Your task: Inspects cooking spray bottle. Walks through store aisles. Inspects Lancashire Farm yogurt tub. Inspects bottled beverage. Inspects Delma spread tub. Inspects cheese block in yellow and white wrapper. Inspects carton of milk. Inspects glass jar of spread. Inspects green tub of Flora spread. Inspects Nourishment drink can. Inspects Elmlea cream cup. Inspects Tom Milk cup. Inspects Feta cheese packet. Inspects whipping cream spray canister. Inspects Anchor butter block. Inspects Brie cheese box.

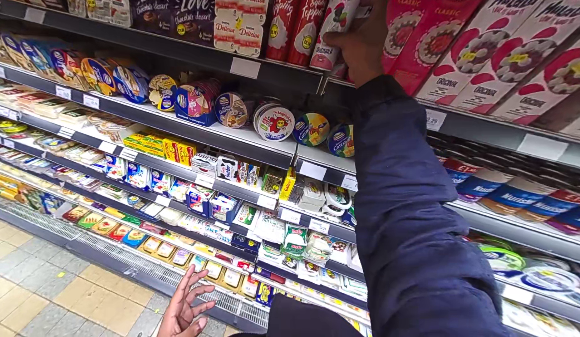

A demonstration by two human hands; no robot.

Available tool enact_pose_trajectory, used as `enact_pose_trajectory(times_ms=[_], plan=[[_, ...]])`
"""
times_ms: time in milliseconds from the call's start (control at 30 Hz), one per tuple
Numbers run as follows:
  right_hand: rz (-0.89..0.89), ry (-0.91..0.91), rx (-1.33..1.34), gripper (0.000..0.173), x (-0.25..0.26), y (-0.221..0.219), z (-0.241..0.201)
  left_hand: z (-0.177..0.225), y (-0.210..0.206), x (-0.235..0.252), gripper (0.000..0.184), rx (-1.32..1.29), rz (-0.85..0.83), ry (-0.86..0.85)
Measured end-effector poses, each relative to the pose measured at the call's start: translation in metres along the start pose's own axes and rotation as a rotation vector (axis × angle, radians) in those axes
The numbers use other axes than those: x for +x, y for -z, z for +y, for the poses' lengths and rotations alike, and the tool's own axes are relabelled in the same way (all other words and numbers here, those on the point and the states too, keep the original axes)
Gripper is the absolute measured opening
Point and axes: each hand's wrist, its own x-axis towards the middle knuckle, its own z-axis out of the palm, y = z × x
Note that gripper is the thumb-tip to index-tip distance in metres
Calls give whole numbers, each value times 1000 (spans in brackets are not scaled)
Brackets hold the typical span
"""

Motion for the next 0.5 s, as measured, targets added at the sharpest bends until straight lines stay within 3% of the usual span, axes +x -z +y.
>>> enact_pose_trajectory(times_ms=[500], plan=[[67, 39, -321, 82, -21, -4, -3, 11, 4, -23, 100, -36, 7, 31]])
